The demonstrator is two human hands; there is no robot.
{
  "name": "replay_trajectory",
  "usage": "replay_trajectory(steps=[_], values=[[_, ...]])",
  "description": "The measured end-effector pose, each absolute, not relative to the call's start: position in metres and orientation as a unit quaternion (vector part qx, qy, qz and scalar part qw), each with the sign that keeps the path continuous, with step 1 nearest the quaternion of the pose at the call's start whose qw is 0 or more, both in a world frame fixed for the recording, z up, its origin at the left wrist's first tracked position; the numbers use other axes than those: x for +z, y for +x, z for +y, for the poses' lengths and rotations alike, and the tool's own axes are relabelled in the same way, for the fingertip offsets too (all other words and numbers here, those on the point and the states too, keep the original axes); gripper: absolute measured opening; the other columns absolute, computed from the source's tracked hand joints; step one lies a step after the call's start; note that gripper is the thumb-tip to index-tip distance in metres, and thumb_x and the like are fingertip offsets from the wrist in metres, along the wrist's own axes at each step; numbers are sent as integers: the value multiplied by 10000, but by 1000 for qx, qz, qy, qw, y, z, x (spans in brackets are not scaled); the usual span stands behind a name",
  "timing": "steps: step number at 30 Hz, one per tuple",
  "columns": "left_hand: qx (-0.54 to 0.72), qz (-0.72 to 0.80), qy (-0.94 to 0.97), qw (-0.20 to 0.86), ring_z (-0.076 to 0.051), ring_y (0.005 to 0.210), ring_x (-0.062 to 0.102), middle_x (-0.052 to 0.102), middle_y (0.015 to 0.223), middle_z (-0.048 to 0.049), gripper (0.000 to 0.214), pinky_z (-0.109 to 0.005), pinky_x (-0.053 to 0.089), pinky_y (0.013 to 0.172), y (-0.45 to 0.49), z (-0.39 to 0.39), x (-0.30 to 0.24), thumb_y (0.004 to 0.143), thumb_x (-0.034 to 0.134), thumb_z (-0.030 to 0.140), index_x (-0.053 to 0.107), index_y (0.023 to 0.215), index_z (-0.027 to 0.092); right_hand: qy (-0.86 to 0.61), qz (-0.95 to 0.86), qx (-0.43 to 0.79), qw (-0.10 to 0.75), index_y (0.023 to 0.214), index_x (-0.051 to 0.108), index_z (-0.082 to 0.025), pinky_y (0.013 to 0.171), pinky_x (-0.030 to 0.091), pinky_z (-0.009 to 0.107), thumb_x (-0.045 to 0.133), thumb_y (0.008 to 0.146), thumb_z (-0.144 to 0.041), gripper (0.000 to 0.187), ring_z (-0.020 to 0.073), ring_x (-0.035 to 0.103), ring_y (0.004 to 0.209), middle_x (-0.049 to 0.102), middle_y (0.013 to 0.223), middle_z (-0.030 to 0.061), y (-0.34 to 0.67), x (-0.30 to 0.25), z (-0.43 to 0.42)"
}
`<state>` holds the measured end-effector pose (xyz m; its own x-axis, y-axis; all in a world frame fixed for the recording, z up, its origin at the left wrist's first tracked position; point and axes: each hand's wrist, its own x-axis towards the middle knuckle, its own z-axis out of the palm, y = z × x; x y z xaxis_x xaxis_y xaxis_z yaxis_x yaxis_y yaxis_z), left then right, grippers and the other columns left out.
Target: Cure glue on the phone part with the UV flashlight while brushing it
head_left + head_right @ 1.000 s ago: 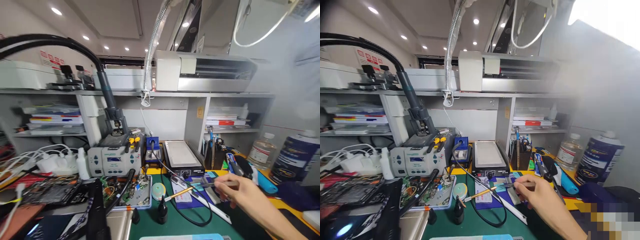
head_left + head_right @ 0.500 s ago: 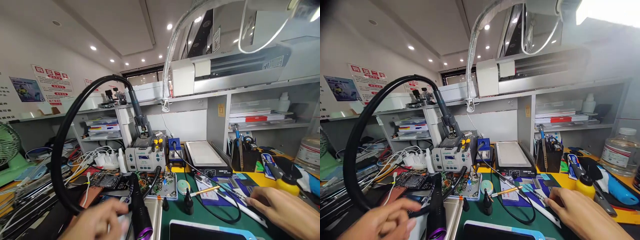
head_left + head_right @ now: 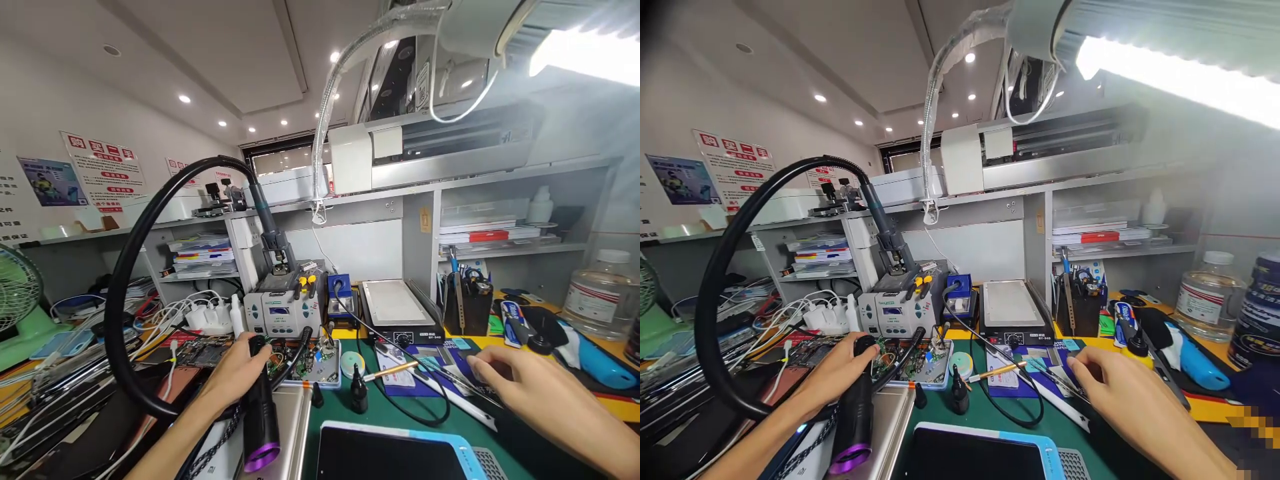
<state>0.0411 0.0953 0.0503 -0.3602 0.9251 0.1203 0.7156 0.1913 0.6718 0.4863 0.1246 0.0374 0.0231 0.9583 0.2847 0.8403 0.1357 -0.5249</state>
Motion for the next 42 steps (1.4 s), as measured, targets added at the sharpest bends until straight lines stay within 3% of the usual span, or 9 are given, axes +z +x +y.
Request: replay_trajectory(steps=[6,11,15,17,21,27,33,38,42], values=[[411,730,537,99,-264,848,607,637,894,-39,413,-420,448,853,63,70,99,928,455,573,514,1155,232,-658,-651,116,360,875,687,-250,648,391,382,395,920,-587,448,253,525,611,665,750,49,475,62,98],[470,658,583,84,-196,766,592,633,829,34,368,-315,443,706,119,43,157,934,474,627,529,1111,310,-536,-650,279,462,625,602,-221,591,346,336,535,936,-632,520,186,432,565,545,626,16,449,78,72],[489,543,677,89,-138,543,507,557,620,74,233,-259,368,529,176,40,183,981,458,510,483,1040,287,-366,-695,458,416,1052,728,-209,562,413,280,669,872,-685,512,208,546,696,662,848,53,412,96,52],[491,484,721,68,-134,498,480,537,572,72,232,-275,330,505,200,42,187,990,438,473,453,1086,263,-315,-730,494,352,1219,679,-235,726,485,304,726,860,-639,543,239,580,894,670,1091,67,395,107,43],[487,442,752,40,-126,490,452,542,595,59,272,-296,308,501,225,46,188,991,431,432,441,1179,236,-279,-753,497,330,1126,688,-206,847,451,339,756,881,-527,409,236,527,919,644,1012,29,379,126,34],[431,436,724,317,-102,406,492,544,590,69,501,-206,361,340,202,44,175,848,561,747,546,881,247,-227,-718,547,365,948,697,-162,667,388,251,750,866,-527,378,177,502,775,581,837,12,386,121,42],[335,421,680,498,-26,441,264,460,612,49,422,-188,141,379,171,47,155,897,628,581,589,783,176,-215,-643,611,408,969,719,-113,603,415,241,720,822,-500,413,169,564,670,701,814,79,400,99,59],[373,406,624,553,-32,414,148,260,521,124,415,-195,110,387,182,55,152,913,634,581,605,1009,178,-160,-595,684,392,992,724,-98,647,479,289,680,798,-396,358,213,636,662,722,780,125,400,91,60],[367,360,608,605,-41,432,112,284,569,124,450,-177,125,371,194,57,144,883,652,616,567,1072,217,-129,-585,700,387,933,731,-103,643,437,265,668,769,-366,316,192,588,659,695,796,108,396,79,60]])
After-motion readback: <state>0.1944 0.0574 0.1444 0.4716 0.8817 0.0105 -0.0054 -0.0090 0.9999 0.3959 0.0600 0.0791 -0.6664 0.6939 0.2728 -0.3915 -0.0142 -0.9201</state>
